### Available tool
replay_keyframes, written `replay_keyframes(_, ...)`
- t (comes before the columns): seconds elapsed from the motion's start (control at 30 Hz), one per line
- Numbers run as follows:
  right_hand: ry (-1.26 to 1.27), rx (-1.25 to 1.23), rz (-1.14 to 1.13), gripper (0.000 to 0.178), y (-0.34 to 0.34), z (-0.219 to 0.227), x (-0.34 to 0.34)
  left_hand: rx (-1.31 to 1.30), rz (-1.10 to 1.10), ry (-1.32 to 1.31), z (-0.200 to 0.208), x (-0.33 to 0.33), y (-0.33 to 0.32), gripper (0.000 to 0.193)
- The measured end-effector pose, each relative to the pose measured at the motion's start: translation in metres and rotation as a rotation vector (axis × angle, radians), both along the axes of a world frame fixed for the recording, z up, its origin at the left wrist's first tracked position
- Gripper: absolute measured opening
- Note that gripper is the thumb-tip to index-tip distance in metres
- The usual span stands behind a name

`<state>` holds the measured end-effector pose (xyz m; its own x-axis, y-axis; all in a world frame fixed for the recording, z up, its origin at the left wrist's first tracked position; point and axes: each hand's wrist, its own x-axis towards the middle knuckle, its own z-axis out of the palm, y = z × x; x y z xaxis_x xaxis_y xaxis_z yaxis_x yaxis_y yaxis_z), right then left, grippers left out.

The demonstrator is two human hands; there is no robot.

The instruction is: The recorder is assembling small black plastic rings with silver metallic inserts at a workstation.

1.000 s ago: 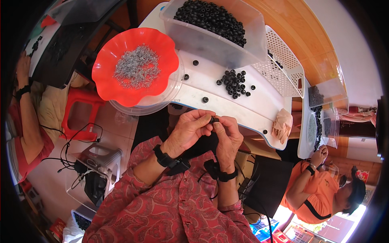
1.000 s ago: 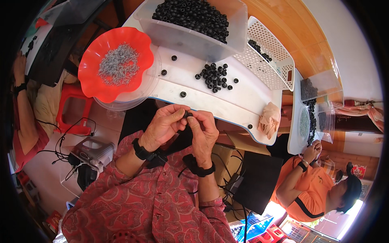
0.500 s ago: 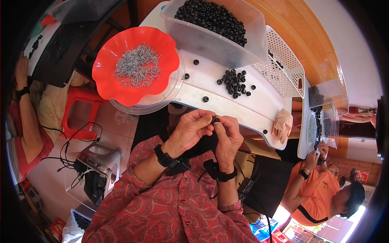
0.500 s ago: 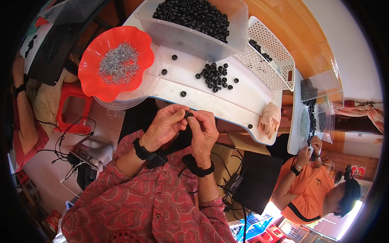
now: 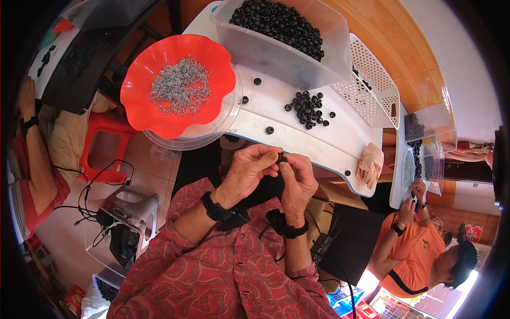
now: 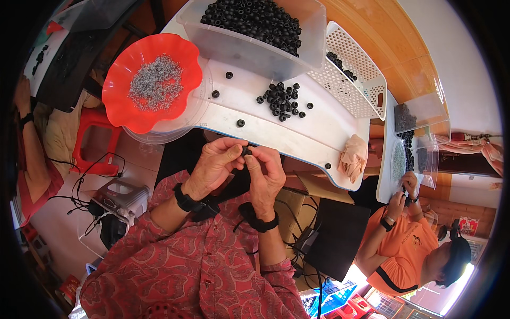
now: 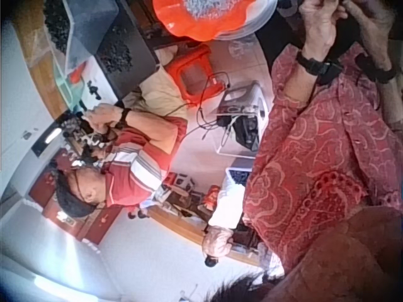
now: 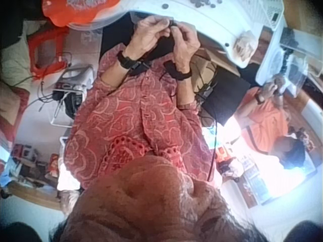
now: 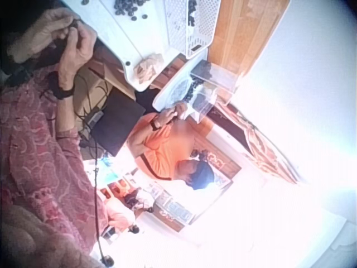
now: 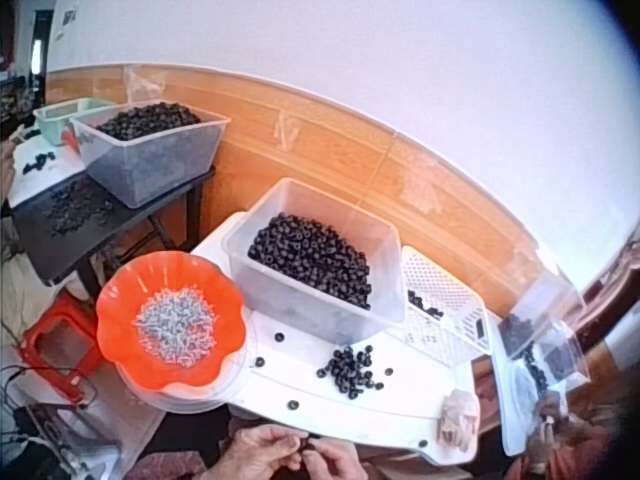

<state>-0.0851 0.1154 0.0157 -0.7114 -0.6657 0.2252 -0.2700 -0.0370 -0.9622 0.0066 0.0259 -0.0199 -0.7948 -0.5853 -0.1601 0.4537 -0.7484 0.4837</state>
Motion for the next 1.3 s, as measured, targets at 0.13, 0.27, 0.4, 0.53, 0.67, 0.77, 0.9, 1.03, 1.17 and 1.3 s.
replay_keyframes(0.13,0.057,-0.023,0.002,0.013,0.001,-0.002,0.000,-0.082,0.009,-0.056,0.007,0.003,-0.001,0.023)
replay_keyframes(0.27,0.089,-0.047,0.018,0.015,0.000,0.000,0.000,-0.227,0.014,-0.164,0.016,0.007,-0.003,0.025)
replay_keyframes(0.4,0.145,-0.038,0.034,0.015,-0.001,0.003,0.001,-0.311,0.013,-0.162,0.018,0.013,-0.008,0.025)
replay_keyframes(0.53,0.140,-0.061,0.036,0.015,-0.002,0.006,0.001,-0.299,0.019,-0.135,0.020,0.014,-0.008,0.026)
replay_keyframes(0.67,0.140,-0.056,0.045,0.015,-0.002,0.006,0.003,-0.189,0.007,-0.061,0.012,0.012,-0.006,0.026)
replay_keyframes(0.77,0.123,-0.056,0.040,0.014,-0.001,0.004,0.002,-0.146,-0.008,-0.016,0.003,0.011,-0.004,0.025)
replay_keyframes(0.9,0.073,-0.064,0.044,0.012,0.003,0.000,0.000,-0.259,-0.059,-0.144,0.008,0.012,-0.006,0.022)
replay_keyframes(1.03,0.164,-0.026,0.066,0.012,0.005,0.003,-0.004,-0.340,-0.055,-0.249,0.020,0.016,-0.006,0.020)
replay_keyframes(1.17,0.295,-0.012,0.130,0.015,0.004,0.007,-0.006,-0.408,-0.004,-0.270,0.024,0.019,-0.003,0.020)
replay_keyframes(1.3,0.331,0.001,0.143,0.016,0.005,0.010,-0.005,-0.422,0.025,-0.244,0.022,0.021,-0.002,0.020)
